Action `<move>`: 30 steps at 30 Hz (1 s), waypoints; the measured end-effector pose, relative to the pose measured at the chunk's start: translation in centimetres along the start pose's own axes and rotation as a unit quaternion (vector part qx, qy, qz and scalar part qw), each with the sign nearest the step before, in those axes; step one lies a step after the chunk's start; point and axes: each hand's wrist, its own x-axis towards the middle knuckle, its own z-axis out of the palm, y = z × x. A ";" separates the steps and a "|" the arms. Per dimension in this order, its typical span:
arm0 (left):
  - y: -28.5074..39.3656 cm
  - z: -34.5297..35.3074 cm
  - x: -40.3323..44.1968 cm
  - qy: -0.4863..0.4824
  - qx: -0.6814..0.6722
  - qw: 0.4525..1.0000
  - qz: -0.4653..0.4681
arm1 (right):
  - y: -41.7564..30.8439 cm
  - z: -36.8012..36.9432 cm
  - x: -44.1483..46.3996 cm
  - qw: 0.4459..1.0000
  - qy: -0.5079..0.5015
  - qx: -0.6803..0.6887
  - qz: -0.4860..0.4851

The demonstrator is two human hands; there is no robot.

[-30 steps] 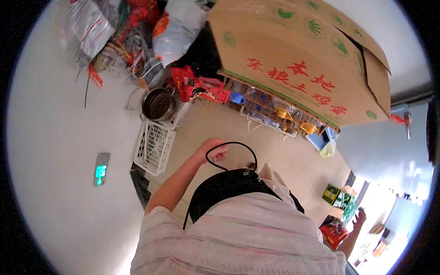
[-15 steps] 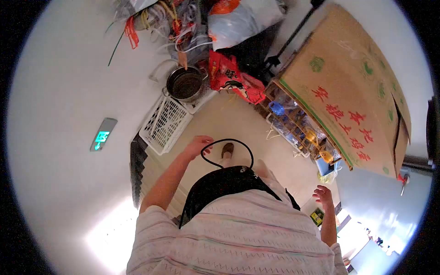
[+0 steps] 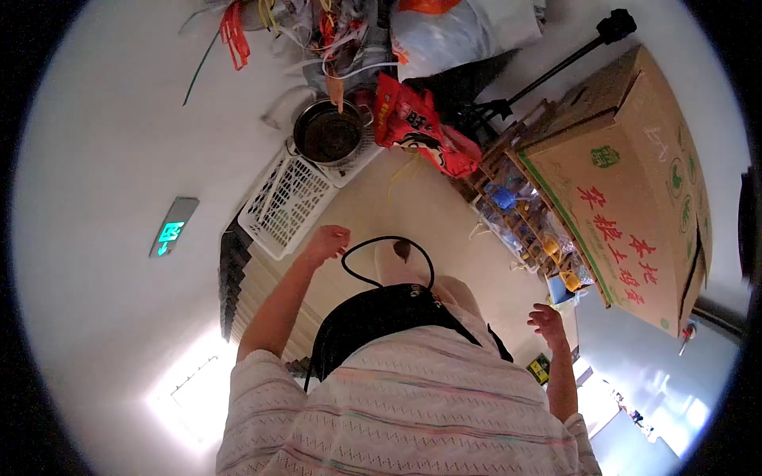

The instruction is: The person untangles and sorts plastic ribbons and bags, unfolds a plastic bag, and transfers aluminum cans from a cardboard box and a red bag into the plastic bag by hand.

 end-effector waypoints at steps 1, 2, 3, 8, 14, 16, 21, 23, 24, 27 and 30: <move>0.2 0.0 0.1 0.000 0.002 1.000 -0.004 | -0.3 0.4 -0.3 1.000 -0.004 -0.007 0.014; 0.2 0.1 0.3 0.009 0.006 1.000 -0.008 | -0.4 0.5 -0.5 1.000 -0.009 -0.014 0.027; 0.2 0.2 0.5 0.018 0.009 1.000 -0.011 | 0.3 0.7 -0.2 0.999 0.007 -0.032 0.044; -3.0 1.6 1.8 0.016 -0.009 1.000 0.018 | 3.1 -0.7 0.6 0.999 -0.006 -0.009 0.043; -2.0 4.7 0.4 0.016 0.009 1.000 -0.023 | 4.4 -2.9 0.3 1.000 -0.013 -0.005 0.027; -0.9 5.6 0.2 0.014 -0.025 0.999 -0.016 | 4.8 -4.0 -0.2 0.999 -0.002 -0.019 0.039; 1.3 7.8 2.2 0.018 0.004 0.999 0.026 | 8.3 -6.4 0.4 0.997 0.008 -0.035 0.075; 2.6 7.6 3.5 -0.002 -0.005 0.998 0.063 | 8.7 -6.6 0.5 0.997 0.022 -0.030 0.063; 3.7 7.4 4.1 0.006 -0.014 0.998 0.057 | 8.9 -6.6 0.5 0.998 0.028 -0.027 0.059; 8.3 6.2 6.6 0.018 -0.016 0.999 0.049 | 8.4 -6.1 0.9 0.998 0.026 -0.010 0.058; 10.6 4.4 10.9 0.015 0.011 0.998 0.066 | 7.0 -5.3 1.6 0.998 0.024 0.002 0.060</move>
